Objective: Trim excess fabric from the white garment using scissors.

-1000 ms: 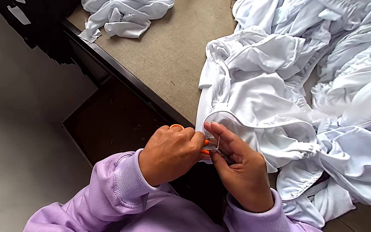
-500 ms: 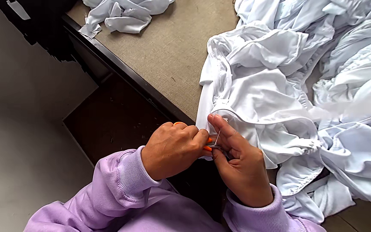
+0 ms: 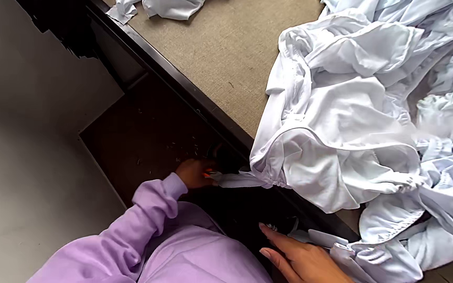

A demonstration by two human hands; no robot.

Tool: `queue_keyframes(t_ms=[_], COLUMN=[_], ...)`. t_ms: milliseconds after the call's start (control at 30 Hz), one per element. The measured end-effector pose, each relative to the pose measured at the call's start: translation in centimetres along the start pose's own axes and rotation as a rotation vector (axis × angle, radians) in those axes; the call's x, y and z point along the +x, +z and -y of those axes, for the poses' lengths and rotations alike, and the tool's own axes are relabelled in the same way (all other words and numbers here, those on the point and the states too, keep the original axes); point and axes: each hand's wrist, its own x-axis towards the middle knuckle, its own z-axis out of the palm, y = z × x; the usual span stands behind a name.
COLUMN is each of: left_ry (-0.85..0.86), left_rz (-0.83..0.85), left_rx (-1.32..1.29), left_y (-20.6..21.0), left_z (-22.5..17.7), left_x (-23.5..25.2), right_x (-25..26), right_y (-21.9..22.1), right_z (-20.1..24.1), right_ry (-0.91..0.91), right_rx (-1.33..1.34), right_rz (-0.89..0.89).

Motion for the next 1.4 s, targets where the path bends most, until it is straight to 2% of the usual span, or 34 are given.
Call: queue_keyframes(t_ms=[33, 67, 100, 133, 200, 233, 300, 367, 400, 500, 567, 633, 700, 800, 933, 1033, 1133, 1233, 1400], left_ry=[-0.015, -0.014, 0.001, 0.020, 0.066, 0.100, 0.188, 0.326, 0.402, 0.598, 0.585, 0.476, 0.421, 0.430, 0.395, 0.452, 0.509, 0.524, 0.585], left_rz=[0.101, 0.157, 0.176, 0.182, 0.178, 0.184, 0.258, 0.267, 0.253, 0.197, -0.059, -0.244, -0.181, 0.073, 0.112, -0.006, -0.212, -0.360, -0.471], left_rx=[0.018, 0.002, -0.049, -0.102, -0.299, -0.466, -0.798, -0.904, -0.874, -0.575, -0.366, -0.327, -0.535, -0.835, -0.925, -0.802, -0.597, -0.490, -0.382], left_y=[1.5, 2.9, 4.0, 4.4, 3.2, 2.3, 0.4, -1.6, -2.7, -5.8, -7.0, -7.4, -6.9, -4.3, -2.2, -1.2, 0.1, 0.4, 1.0], left_z=[0.0, 0.0, -0.1, -0.4, -2.2, -3.1, -4.9, -6.7, -7.5, -8.2, -6.8, -4.5, -2.9, -2.5, -3.5, -3.6, -3.5, -3.8, -4.3], left_x=[1.5, 2.7, 3.5, 3.8, 2.8, 1.8, -0.5, -2.2, -3.0, -5.4, -7.0, -8.1, -9.3, -10.9, -12.3, -12.5, -12.2, -12.4, -12.3], right_x=[0.2, 0.7, 1.1, 1.3, 2.6, 4.0, 7.3, 10.0, 10.8, 11.0, 10.3, 9.9, 9.8, 10.0, 10.3, 10.3, 10.0, 9.6, 8.9], right_y=[0.2, 0.4, 0.9, 1.7, 4.5, 5.7, 7.8, 9.4, 9.8, 9.7, 8.9, 7.7, 6.8, 6.4, 7.2, 8.0, 9.1, 9.7, 10.0], right_z=[-0.4, -0.9, -1.6, -2.2, -3.5, -3.7, -3.0, -1.6, -0.8, 1.9, 2.8, 3.3, 3.9, 4.7, 5.8, 6.7, 7.2, 7.6, 8.1], right_ry=[0.194, 0.348, 0.412, 0.387, 0.166, 0.060, -0.113, -0.216, -0.226, -0.241, -0.352, -0.521, -0.637, -0.699, -0.587, -0.440, -0.363, -0.356, -0.391], right_rx=[-0.024, -0.018, -0.001, 0.044, 0.175, 0.258, 0.376, 0.518, 0.641, 1.256, 1.545, 1.660, 1.671, 1.509, 1.313, 1.327, 1.356, 1.325, 1.207], right_rz=[0.240, 0.397, 0.420, 0.309, -0.096, -0.236, -0.400, -0.479, -0.497, -0.487, -0.437, -0.375, -0.358, -0.455, -0.679, -0.767, -0.790, -0.817, -0.842])
